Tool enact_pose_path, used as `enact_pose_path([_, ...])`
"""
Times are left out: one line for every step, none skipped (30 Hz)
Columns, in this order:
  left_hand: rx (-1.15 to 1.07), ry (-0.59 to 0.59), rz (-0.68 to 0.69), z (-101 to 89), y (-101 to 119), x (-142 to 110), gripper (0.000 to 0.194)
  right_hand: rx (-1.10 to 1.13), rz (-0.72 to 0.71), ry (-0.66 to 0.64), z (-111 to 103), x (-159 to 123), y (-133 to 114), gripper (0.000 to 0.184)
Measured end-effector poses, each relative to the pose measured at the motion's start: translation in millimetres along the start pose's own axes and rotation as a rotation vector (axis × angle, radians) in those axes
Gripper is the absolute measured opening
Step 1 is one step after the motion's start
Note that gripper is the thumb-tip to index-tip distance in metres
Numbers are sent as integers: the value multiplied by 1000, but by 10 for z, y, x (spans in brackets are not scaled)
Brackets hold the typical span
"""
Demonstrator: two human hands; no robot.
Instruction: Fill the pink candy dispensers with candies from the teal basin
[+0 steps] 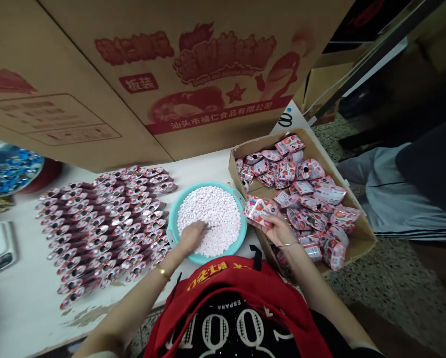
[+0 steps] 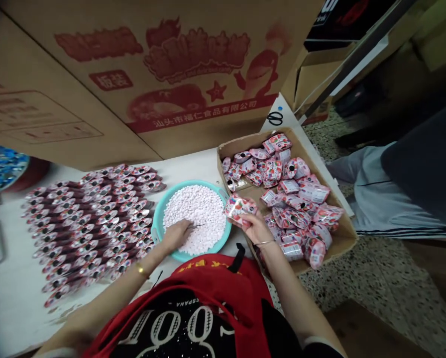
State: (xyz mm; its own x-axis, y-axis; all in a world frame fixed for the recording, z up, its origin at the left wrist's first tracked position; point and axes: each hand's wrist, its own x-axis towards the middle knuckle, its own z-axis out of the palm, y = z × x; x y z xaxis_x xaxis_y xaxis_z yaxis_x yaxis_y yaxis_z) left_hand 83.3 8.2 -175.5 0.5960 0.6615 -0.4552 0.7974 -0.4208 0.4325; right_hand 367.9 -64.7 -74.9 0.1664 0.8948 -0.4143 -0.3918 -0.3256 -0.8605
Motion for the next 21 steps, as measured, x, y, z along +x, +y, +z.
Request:
enact_pose_path([-47,15,4,78,74,81,24,-30,-6,13,33,-21,59,43])
enact_pose_path([-86,31,4,139,135,146,25,-70,-20,38,58,-45,124,43])
enact_pose_path([-115,44,1,181,179,190,25,-126,-37,64,77,-71,193,44])
enact_pose_path([-132,54,-2,203,203,211,25,-194,-54,83,92,-100,261,45])
enact_pose_path([-143,60,-3,204,205,211,26,-266,-69,87,105,-129,327,45])
enact_pose_path([-158,61,-1,184,186,191,26,-338,-84,75,119,-157,389,44])
enact_pose_path([-183,64,6,144,149,153,27,-408,-104,54,133,-180,446,41])
enact_pose_path([-214,69,20,85,98,103,28,-477,-135,32,148,-196,499,38])
enact_pose_path([-247,79,39,8,38,42,28,-543,-174,12,165,-201,549,35])
enact_pose_path([-276,95,61,-85,-24,-25,29,-604,-219,2,183,-196,594,33])
enact_pose_path([-294,115,84,-189,-83,-96,29,-660,-264,0,203,-178,637,31])
enact_pose_path([-297,134,107,-301,-133,-167,30,-708,-306,5,223,-150,676,30])
enact_pose_path([-287,150,127,-417,-170,-236,30,-746,-342,14,245,-113,711,30])
enact_pose_path([-265,160,147,-533,-192,-301,31,-772,-371,23,268,-70,743,31])
enact_pose_path([-232,164,166,-644,-196,-359,31,-791,-394,26,293,-24,771,32])
enact_pose_path([-192,160,187,-749,-182,-410,31,-806,-412,17,320,23,793,34])
enact_pose_path([-145,152,207,-844,-151,-451,31,-819,-428,-6,349,66,811,36])
enact_pose_path([-95,142,223,-929,-105,-482,30,-828,-443,-38,378,103,826,39])
enact_pose_path([-41,132,236,-1003,-44,-505,30,-834,-459,-73,408,133,837,42])
enact_pose_path([15,119,244,-1067,30,-519,28,-839,-474,-105,436,155,846,45])
enact_pose_path([74,108,244,-1122,114,-527,27,-843,-488,-131,463,169,855,48])
